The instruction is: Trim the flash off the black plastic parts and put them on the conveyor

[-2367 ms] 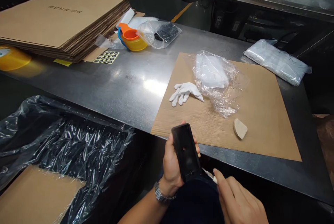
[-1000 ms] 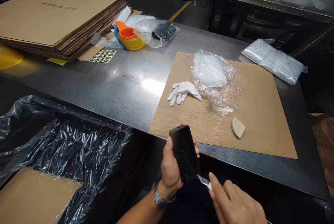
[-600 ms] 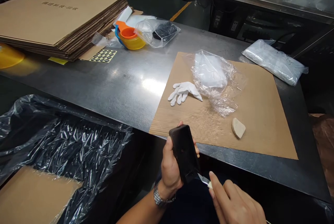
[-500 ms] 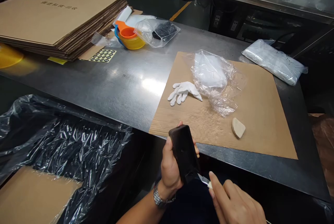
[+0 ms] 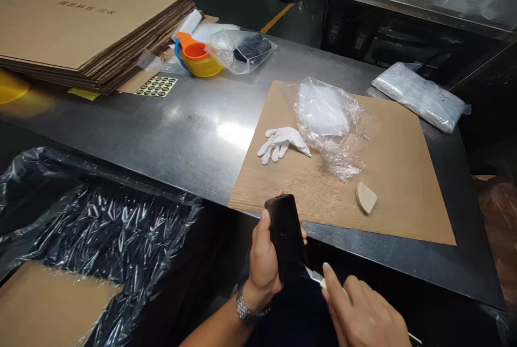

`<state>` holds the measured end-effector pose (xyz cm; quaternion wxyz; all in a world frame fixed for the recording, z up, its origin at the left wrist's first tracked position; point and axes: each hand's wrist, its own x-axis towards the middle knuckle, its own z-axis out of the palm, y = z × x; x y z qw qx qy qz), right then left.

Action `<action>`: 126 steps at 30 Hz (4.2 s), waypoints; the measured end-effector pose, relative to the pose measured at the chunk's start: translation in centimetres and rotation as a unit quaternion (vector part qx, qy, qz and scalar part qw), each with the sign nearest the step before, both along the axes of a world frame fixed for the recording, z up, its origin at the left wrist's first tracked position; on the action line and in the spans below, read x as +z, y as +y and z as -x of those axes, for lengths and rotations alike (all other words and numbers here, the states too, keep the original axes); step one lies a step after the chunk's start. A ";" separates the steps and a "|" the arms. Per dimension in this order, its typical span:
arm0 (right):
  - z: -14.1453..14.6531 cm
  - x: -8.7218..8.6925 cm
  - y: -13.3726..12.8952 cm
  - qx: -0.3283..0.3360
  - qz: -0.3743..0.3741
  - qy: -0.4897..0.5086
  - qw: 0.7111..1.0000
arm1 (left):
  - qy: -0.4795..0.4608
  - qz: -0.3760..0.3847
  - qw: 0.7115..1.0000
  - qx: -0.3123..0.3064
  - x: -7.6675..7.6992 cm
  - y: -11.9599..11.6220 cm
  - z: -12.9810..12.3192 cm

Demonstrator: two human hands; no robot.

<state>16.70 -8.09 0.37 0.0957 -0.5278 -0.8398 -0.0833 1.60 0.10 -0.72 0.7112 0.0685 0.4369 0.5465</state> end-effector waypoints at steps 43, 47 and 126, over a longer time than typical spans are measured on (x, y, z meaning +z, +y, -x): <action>-0.8 -2.3 0.2 -0.099 0.690 0.557 0.452 | -0.038 0.002 0.996 -0.079 -0.2 0.9 0.2; -2.8 -1.5 1.2 -0.132 0.591 0.612 0.509 | -0.115 0.064 0.988 -0.087 -0.2 1.4 0.1; -1.8 -0.7 2.5 -0.123 0.371 0.408 0.826 | -0.001 0.105 0.970 -0.218 -0.6 -1.3 -2.1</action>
